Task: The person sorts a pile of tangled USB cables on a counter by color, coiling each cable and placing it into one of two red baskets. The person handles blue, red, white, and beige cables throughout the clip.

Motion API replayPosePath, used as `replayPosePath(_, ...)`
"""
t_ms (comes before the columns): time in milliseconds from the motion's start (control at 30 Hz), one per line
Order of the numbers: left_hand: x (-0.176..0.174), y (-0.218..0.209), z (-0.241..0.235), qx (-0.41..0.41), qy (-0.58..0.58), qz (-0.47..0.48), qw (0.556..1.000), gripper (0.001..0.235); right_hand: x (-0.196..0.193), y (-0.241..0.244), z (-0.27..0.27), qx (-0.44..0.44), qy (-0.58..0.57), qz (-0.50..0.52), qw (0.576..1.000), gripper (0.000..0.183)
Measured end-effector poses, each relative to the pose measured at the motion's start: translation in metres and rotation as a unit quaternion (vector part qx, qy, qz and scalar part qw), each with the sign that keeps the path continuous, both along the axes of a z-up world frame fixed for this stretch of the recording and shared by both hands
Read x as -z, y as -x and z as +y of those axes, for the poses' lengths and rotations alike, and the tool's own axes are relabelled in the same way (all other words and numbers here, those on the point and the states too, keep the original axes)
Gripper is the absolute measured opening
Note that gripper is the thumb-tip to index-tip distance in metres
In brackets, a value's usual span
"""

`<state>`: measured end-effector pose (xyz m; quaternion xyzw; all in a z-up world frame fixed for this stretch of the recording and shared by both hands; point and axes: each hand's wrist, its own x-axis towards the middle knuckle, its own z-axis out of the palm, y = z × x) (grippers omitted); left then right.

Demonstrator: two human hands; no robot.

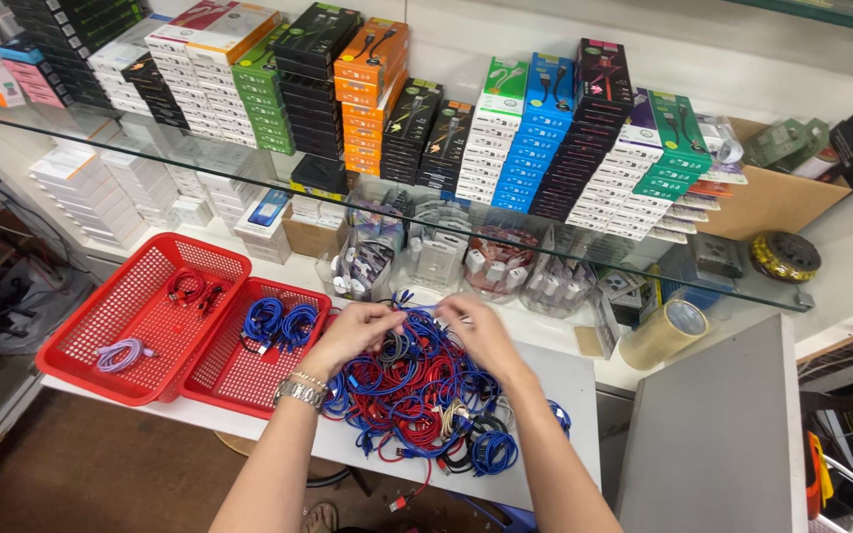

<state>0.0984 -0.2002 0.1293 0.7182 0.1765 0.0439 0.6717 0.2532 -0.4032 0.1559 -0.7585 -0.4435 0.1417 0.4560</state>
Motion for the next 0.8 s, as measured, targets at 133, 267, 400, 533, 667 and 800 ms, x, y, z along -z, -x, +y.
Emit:
replayPosePath(133, 0.022, 0.029, 0.010, -0.069, 0.136, -0.015, 0.988, 0.028, 0.005, -0.035, -0.027, 0.197, 0.044, -0.151, 0.968, 0.019)
replayPosePath(267, 0.036, 0.031, -0.003, -0.082, 0.206, 0.002, 0.975, 0.027, 0.015, -0.024, -0.025, 0.191, 0.017, -0.300, 0.934, 0.031)
replayPosePath(400, 0.044, 0.012, -0.016, -0.062, 0.137, 0.025, 0.988, 0.027, 0.016, 0.027, 0.002, -0.019, -0.051, -0.276, 0.960, 0.035)
replayPosePath(533, 0.047, 0.005, -0.037, -0.082, 0.055, -0.048, 0.994, 0.020, -0.006, 0.044, 0.006, -0.025, 0.070, -0.104, 0.992, 0.025)
replayPosePath(667, 0.038, 0.019, -0.052, -0.003, -0.243, 0.108, 0.964, 0.027, -0.020, 0.032, 0.005, 0.044, 0.002, -0.129, 0.991, 0.021)
replayPosePath(800, 0.017, 0.019, -0.063, 0.077, -0.147, 0.065, 0.984, 0.026, -0.005, 0.019, 0.014, 0.064, 0.062, -0.037, 0.995, 0.022)
